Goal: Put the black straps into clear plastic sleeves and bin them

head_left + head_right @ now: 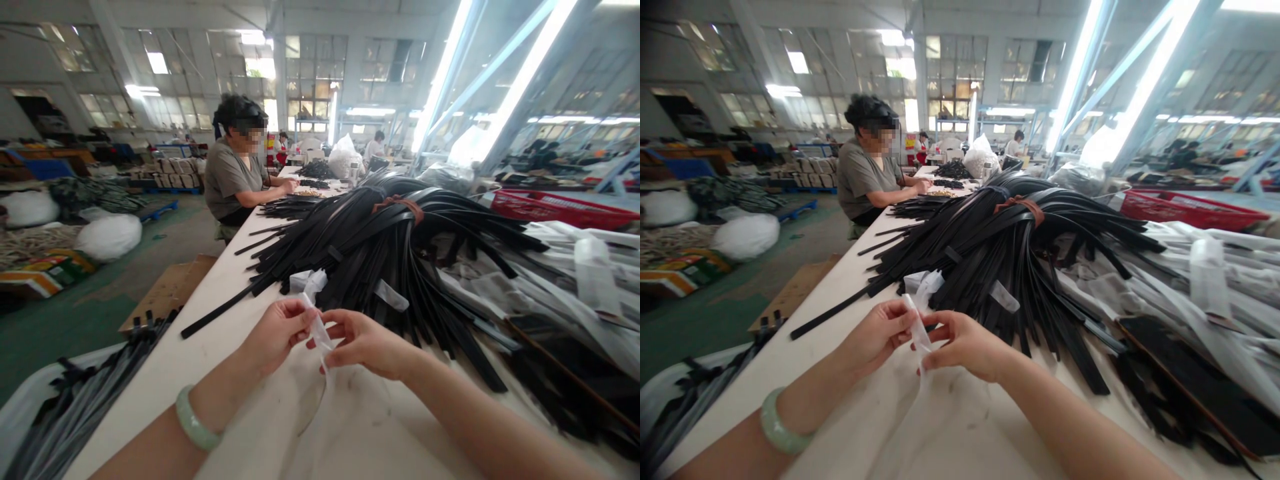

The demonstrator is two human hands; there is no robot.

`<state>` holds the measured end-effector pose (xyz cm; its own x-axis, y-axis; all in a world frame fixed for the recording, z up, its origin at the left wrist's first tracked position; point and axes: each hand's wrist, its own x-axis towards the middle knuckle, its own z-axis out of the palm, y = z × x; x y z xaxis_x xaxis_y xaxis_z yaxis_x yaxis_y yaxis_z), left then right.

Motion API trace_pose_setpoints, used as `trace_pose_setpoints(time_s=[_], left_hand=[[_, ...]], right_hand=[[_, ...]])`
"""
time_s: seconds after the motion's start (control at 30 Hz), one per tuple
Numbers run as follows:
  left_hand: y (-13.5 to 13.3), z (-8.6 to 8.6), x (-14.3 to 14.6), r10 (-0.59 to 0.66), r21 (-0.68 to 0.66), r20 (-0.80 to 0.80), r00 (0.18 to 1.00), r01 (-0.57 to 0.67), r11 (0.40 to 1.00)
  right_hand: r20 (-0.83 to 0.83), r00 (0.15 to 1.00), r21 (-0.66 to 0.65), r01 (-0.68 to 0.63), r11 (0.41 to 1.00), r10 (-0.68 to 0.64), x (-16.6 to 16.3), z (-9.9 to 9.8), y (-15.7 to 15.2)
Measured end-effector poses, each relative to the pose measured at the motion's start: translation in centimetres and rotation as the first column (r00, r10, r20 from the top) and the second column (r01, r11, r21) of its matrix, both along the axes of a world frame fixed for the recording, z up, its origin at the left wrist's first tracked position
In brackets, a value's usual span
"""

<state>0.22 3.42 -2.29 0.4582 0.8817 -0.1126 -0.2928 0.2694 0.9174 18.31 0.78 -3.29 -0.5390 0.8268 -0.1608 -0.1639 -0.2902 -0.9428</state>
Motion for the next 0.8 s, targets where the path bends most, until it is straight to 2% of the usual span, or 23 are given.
trace_pose_setpoints(time_s=[0.1,0.23,0.33,0.47,0.53,0.63,0.67,0.7,0.73,0.8], left_hand=[[0.3,-0.4,0.2,0.115,0.045,-0.035,0.993,-0.113,0.993],[0.4,-0.3,0.4,0.197,0.090,-0.036,0.980,-0.193,0.977],[0.4,0.1,0.3,0.188,0.054,0.026,0.982,-0.190,0.980],[0.3,0.5,-0.2,0.094,-0.007,0.119,0.988,-0.094,0.996],[0.4,0.6,-0.4,0.078,-0.012,0.126,0.989,-0.077,0.997],[0.6,0.6,-0.8,0.115,-0.008,0.115,0.987,-0.115,0.993],[0.6,0.6,-0.8,0.127,-0.001,0.113,0.985,-0.128,0.992],[0.7,0.6,-0.9,0.134,0.013,0.109,0.985,-0.136,0.991],[0.7,0.5,-0.9,0.138,0.037,0.101,0.985,-0.142,0.989],[0.7,0.4,-0.9,0.144,0.104,0.072,0.987,-0.151,0.983]], right_hand=[[0.022,1.000,-0.013,-0.016,1.000,0.016,-0.1,-0.2,0.0],[0.158,0.986,-0.004,-0.044,0.999,0.044,-0.7,-0.6,-0.1],[0.232,0.973,0.065,-0.026,0.998,0.010,-1.2,-0.9,-0.1],[0.295,0.954,0.058,0.037,0.998,-0.053,-1.3,-0.6,-0.2],[0.305,0.952,0.048,-0.029,0.998,0.013,-1.1,-0.3,-0.3],[0.276,0.948,0.041,-0.174,0.984,0.157,-0.7,-0.4,0.2],[0.259,0.957,0.052,-0.150,0.987,0.132,-0.6,-0.6,0.6],[0.240,0.970,0.070,-0.064,0.996,0.045,-0.4,-0.8,1.1],[0.223,0.971,0.087,0.069,0.994,-0.087,-0.2,-1.0,1.7],[0.182,0.918,0.087,0.342,0.936,-0.353,0.1,-1.5,3.1]])
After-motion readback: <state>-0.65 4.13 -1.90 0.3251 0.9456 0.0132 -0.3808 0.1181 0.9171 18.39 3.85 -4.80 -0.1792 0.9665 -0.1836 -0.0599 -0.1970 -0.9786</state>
